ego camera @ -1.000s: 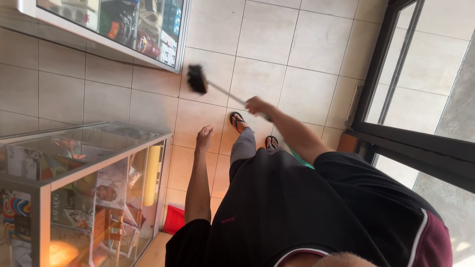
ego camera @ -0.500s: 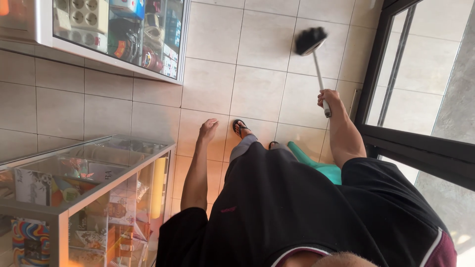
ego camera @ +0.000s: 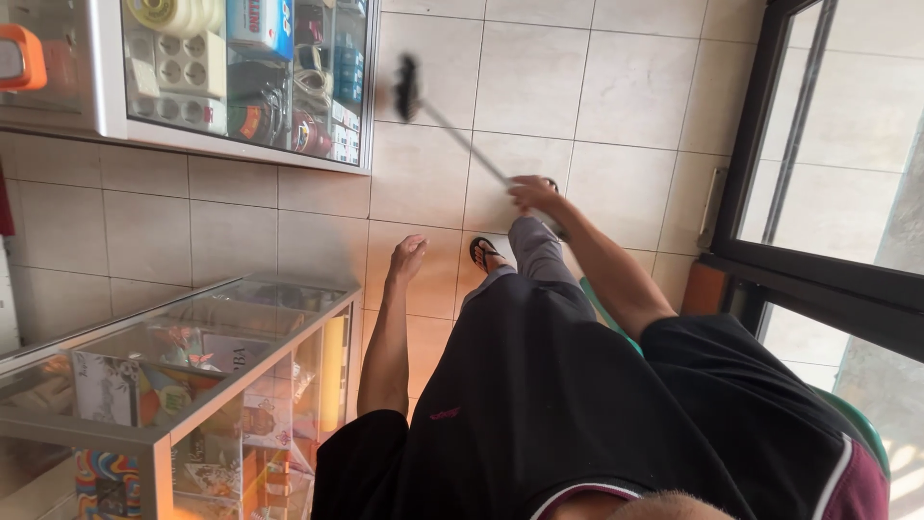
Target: The recorder is sweeping the tiled floor and moving plastic chairs in a shop or home workspace area.
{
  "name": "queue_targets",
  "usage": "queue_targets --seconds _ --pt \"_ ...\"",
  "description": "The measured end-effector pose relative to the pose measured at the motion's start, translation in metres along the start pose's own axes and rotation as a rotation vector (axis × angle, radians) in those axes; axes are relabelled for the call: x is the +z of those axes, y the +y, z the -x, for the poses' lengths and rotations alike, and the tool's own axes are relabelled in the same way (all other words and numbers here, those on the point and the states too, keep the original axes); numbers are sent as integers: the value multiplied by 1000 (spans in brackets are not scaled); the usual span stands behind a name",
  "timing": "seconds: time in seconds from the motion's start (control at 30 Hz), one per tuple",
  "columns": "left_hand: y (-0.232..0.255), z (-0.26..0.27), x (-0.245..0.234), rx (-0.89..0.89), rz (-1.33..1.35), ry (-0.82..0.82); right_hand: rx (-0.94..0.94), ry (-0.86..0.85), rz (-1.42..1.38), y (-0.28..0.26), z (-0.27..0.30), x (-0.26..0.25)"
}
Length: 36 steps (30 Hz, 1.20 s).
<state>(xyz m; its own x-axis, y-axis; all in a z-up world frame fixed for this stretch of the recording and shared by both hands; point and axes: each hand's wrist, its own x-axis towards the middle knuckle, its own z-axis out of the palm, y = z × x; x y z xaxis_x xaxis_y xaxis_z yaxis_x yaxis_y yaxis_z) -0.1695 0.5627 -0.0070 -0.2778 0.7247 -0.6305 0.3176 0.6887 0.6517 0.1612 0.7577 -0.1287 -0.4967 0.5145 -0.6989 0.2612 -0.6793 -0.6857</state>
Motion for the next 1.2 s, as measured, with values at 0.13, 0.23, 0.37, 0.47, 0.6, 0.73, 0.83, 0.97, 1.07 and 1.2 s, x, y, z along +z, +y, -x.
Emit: queue_targets --seconds 0.13,0.23,0.37,0.47,0.6,0.73,0.83,0.97,1.07,1.2 --pt "4 -5 -6 30 39 31 -26 -148 20 -69 0 29" --pt "11 -3 -12 44 106 -15 -292 -111 216 -142 42 62" --pt "25 -15 -20 67 157 -21 -638 -43 511 12 -60 -57" --pt "32 -26 -18 -2 129 -61 -409 81 11 23 -47 -147" --pt "50 -48 -8 -17 -6 -84 1 464 -447 -32 68 -195" --pt "65 -71 7 48 11 -85 58 536 -745 -33 95 -227" --pt "73 -76 16 170 126 -118 138 716 -564 -33 94 -226" --pt "78 -75 19 68 53 -116 72 624 -473 -51 83 -187" --pt "78 -72 18 61 64 -118 40 441 -394 -48 53 -157" --pt "68 -71 15 -1 45 -101 -194 -67 -143 3 -47 -112"
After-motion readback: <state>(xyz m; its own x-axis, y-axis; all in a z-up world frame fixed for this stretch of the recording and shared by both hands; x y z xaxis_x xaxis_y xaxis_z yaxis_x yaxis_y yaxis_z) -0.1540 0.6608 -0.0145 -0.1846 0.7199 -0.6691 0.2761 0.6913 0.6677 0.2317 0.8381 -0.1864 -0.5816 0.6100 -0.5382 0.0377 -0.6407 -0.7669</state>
